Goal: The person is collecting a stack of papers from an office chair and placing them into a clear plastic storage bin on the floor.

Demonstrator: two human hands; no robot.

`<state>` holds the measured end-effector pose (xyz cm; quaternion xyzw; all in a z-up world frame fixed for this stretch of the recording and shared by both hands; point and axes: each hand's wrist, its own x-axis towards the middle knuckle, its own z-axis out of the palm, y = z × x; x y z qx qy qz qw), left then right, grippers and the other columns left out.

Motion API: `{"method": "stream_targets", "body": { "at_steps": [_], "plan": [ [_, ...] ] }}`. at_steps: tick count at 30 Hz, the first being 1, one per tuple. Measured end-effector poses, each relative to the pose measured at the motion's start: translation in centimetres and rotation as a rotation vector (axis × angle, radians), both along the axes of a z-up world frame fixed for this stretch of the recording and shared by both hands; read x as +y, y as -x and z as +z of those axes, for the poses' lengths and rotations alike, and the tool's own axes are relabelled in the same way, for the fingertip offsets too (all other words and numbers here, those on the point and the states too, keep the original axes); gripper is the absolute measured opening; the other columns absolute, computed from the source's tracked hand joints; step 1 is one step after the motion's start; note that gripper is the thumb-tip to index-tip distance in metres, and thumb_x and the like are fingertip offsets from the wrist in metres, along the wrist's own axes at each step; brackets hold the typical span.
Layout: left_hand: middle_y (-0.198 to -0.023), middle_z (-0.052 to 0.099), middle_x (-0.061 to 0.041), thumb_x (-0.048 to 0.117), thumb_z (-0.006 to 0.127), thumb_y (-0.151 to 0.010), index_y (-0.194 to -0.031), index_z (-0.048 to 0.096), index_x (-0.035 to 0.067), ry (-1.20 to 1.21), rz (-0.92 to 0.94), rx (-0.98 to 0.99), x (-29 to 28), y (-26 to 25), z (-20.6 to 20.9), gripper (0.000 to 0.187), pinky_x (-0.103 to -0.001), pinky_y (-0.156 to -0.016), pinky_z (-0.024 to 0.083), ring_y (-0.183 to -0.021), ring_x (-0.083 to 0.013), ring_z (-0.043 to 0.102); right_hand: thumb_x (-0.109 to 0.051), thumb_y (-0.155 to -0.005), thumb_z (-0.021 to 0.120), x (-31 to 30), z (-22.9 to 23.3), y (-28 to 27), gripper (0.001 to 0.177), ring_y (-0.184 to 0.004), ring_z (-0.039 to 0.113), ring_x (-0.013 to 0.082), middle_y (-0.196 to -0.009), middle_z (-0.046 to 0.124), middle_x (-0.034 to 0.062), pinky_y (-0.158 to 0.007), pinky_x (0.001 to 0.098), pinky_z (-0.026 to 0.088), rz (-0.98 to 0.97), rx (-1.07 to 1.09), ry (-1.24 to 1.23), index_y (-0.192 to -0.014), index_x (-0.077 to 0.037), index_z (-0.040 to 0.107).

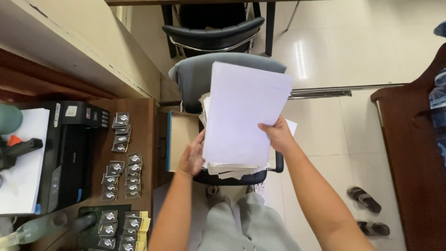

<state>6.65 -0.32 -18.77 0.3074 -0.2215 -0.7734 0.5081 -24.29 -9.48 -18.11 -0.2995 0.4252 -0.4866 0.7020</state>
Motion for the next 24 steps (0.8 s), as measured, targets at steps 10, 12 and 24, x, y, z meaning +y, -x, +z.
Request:
{"method": "stream_targets", "body": {
  "at_steps": [10, 12, 24],
  "plan": [
    [-0.146, 0.059, -0.012, 0.012, 0.060, -0.103, -0.152, 0.043, 0.005, 0.098, 0.130, -0.766, -6.5, 3.3, -4.4, 0.053, -0.038, -0.114, 0.042, -0.134, -0.0229, 0.055, 0.010, -0.091, 0.065, -0.6, -0.4, -0.9, 0.035, -0.109, 0.068, 0.0187, -0.119, 0.073, 0.0079, -0.096, 0.0368, 0.056, 0.109, 0.049, 0.109, -0.123, -0.005, 0.067],
    [-0.143, 0.056, -0.013, 0.002, 0.055, -0.104, -0.151, 0.040, 0.000, 0.342, 0.323, -0.699, -6.7, 3.7, -7.7, 0.049, -0.036, -0.111, 0.044, -0.130, -0.0217, 0.053, 0.006, -0.092, 0.065, -1.0, -0.3, -1.0, 0.036, -0.109, 0.069, 0.0159, -0.118, 0.074, 0.0056, -0.096, 0.0334, 0.055, 0.165, 0.196, 0.134, -0.125, -0.007, 0.064],
    [-0.133, 0.062, -0.014, -0.005, 0.060, -0.100, -0.141, 0.046, -0.003, 0.286, 0.488, -0.680, -5.4, 6.0, -16.9, 0.044, -0.033, -0.105, 0.047, -0.122, -0.0198, 0.059, -0.008, -0.097, 0.070, -0.2, -9.2, -0.7, 0.018, -0.097, 0.069, 0.0131, -0.108, 0.078, 0.0053, -0.086, 0.0288, 0.054, 0.105, 0.588, 0.264, -0.114, -0.001, 0.073]
  ]
}}
